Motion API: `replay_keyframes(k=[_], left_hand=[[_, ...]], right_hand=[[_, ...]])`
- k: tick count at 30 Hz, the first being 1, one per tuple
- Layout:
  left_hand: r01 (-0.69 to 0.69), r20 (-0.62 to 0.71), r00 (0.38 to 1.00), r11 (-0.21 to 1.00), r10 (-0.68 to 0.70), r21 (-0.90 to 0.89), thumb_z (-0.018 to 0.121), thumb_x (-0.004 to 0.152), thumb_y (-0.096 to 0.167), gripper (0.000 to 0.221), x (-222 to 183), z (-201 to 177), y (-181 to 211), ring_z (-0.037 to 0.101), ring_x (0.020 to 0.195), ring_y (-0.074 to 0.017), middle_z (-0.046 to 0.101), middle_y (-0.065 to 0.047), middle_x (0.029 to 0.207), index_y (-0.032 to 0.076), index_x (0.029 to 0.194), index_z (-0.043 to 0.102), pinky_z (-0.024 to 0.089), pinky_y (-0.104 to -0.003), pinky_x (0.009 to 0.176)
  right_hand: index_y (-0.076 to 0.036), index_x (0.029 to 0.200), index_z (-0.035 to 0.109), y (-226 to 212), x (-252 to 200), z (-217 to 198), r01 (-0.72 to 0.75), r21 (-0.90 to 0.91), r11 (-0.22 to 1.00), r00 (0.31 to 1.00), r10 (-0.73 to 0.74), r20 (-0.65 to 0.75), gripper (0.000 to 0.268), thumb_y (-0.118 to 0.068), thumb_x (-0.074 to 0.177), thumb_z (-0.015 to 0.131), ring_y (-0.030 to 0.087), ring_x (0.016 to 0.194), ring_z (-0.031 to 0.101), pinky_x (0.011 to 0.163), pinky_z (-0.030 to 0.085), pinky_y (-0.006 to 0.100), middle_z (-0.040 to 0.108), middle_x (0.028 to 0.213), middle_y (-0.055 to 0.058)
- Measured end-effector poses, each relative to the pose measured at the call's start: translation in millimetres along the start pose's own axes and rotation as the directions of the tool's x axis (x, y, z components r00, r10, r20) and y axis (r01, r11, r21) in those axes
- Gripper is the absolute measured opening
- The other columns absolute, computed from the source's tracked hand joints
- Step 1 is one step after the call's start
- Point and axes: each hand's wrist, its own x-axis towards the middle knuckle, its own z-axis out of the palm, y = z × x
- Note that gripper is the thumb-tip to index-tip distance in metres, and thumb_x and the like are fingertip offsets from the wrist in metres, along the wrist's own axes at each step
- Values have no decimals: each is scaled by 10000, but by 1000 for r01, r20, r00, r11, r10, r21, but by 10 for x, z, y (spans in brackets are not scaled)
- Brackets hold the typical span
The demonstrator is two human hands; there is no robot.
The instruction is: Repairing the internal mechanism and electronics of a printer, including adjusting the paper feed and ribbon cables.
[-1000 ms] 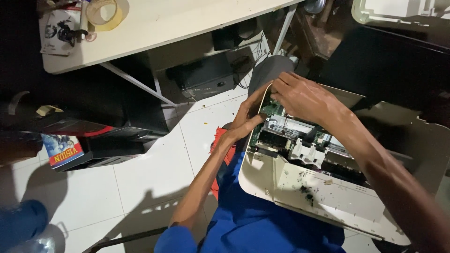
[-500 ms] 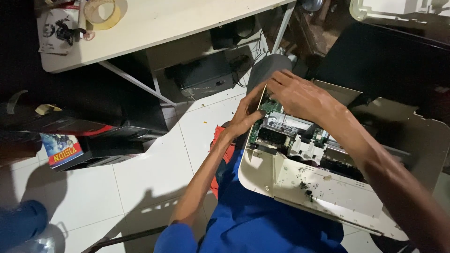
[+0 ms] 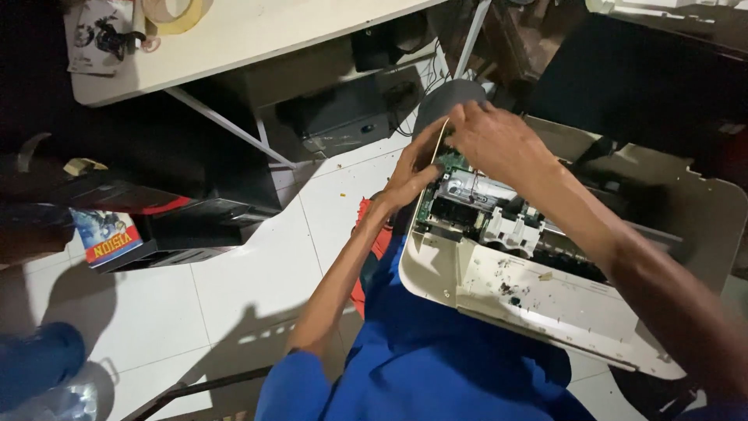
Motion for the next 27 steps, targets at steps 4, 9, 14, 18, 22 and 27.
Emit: replay_keyframes(k=[4, 9, 14, 18, 22, 27], left_hand=[[43, -59, 997, 999, -41, 29, 578, 907, -28, 767, 31, 84, 201, 456, 1460, -342, 513, -158, 1532, 168, 1619, 368, 337, -560, 1234], [71, -94, 994, 957, -46, 282, 619, 822, 10, 762, 154, 71, 276, 531, 1345, -323, 572, -168, 1324, 206, 1537, 448, 398, -535, 1162], [53, -110, 994, 942, -17, 332, 624, 794, 18, 756, 205, 53, 161, 561, 1284, -356, 625, -183, 1266, 169, 1514, 451, 415, -568, 1128], [97, -107, 993, 905, -57, 415, 673, 761, 24, 787, 221, -3, 168, 547, 1330, -381, 607, -216, 1317, 148, 1507, 455, 399, -572, 1143], [105, -49, 995, 869, -93, 484, 698, 760, 38, 764, 267, -44, 199, 560, 1326, -425, 615, -217, 1327, 156, 1484, 488, 425, -565, 1132], [109, -12, 993, 850, -119, 515, 686, 776, 58, 799, 301, -85, 204, 516, 1379, -423, 574, -216, 1406, 151, 1532, 444, 397, -574, 1166]], right_hand=[[-74, 1039, 731, -73, -60, -369, -1, -94, 996, 993, 12, 118, 159, -185, 932, 691, 249, 765, 715, 612, 597, 331, 714, 917, 121], [-71, 1034, 776, 95, 74, -84, -19, 141, 990, 986, -6, 170, 155, -113, 975, 640, 298, 859, 770, 678, 625, 360, 767, 1000, 159], [-79, 1316, 650, 116, 104, 43, -37, 299, 953, 983, -18, 181, 344, -27, 988, 562, 413, 1047, 724, 705, 629, 448, 673, 1239, 213], [-72, 1393, 611, 92, 119, -99, -96, 202, 975, 974, 51, 219, 399, -175, 1012, 558, 323, 969, 768, 666, 640, 385, 699, 1206, 177], [-63, 1199, 745, 118, 23, 222, -2, 4, 1000, 988, 1, 154, 291, -117, 933, 643, 315, 889, 784, 583, 631, 355, 753, 1078, 149], [-56, 1286, 663, 131, 61, -8, -98, 216, 971, 966, 41, 256, 306, -123, 993, 609, 357, 833, 785, 597, 633, 392, 727, 1095, 202]])
